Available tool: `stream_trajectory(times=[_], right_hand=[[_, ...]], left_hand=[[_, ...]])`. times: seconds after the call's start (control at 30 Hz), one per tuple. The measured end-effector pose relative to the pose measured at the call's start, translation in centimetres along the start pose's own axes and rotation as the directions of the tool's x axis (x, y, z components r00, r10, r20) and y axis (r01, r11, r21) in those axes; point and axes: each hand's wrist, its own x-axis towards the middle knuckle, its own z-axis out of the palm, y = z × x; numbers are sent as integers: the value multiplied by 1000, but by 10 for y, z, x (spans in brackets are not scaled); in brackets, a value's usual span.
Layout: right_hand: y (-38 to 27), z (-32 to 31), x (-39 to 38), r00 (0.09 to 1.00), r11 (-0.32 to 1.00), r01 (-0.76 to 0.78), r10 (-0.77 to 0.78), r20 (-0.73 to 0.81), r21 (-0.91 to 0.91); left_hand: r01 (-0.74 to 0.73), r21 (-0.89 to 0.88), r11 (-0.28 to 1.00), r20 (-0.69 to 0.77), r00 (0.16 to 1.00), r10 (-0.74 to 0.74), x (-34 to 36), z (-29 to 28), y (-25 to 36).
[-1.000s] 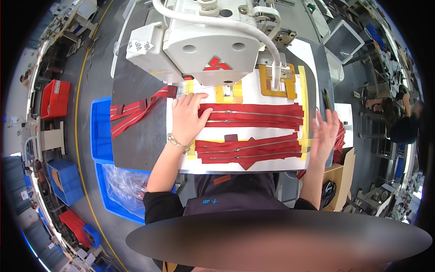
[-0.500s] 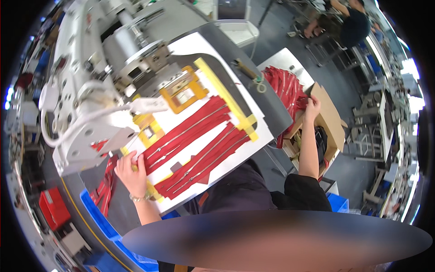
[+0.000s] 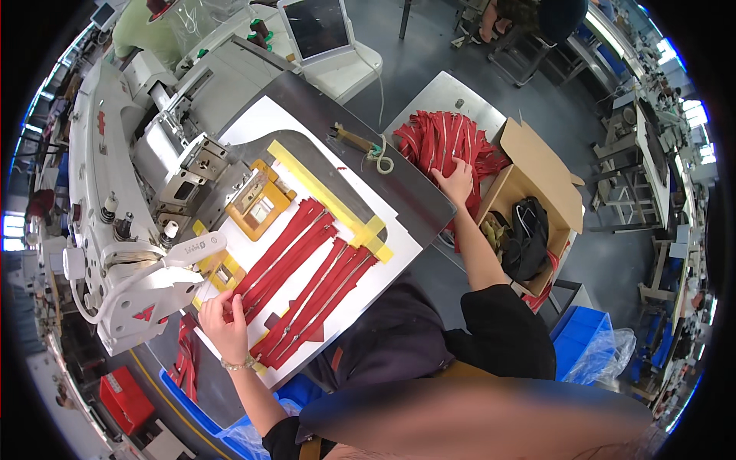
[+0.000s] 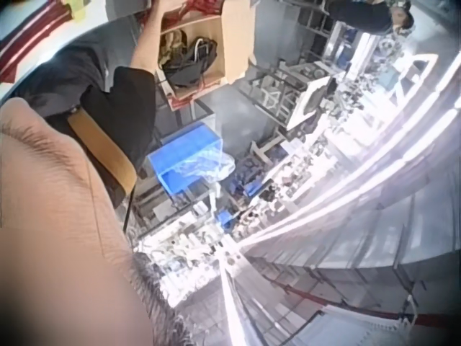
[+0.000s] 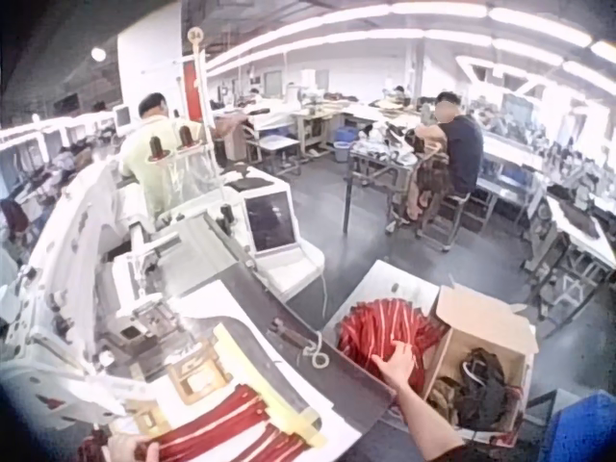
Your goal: The recorder is aligning zippers on a jig and processing them through an industrial sewing machine.
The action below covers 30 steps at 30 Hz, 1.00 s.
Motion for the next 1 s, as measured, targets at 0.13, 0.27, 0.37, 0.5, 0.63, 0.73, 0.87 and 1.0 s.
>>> stream_trajectory(times=[0.13,0.27,0.37,0.5,0.63,0.73,0.87,1.0], right_hand=[[-14,13,-1,983,985,-150,139,-116,-90],[-8,18,8,966,972,-223,231,-118,77],[1,17,15,974,973,-210,216,-65,92],[11,14,27,992,990,-129,129,8,65],[30,22,37,993,991,-97,91,73,94],[55,22,47,941,886,-311,238,239,343],[105,29,59,851,476,-522,346,395,708],[124,14,67,703,77,-686,326,632,723]], left_hand=[[-28,-2,1000,-3,1000,28,6,0,13],[-35,8,999,0,999,35,5,-1,15],[-35,12,999,1,999,35,4,-1,17],[-11,-43,999,2,1000,11,3,-4,19],[-10,-93,996,-5,1000,10,1,-5,19],[2,-98,995,2,1000,-2,0,-10,19],[-10,-129,992,-21,1000,7,-3,-12,12],[16,-156,988,-36,999,-21,-5,-9,5]])
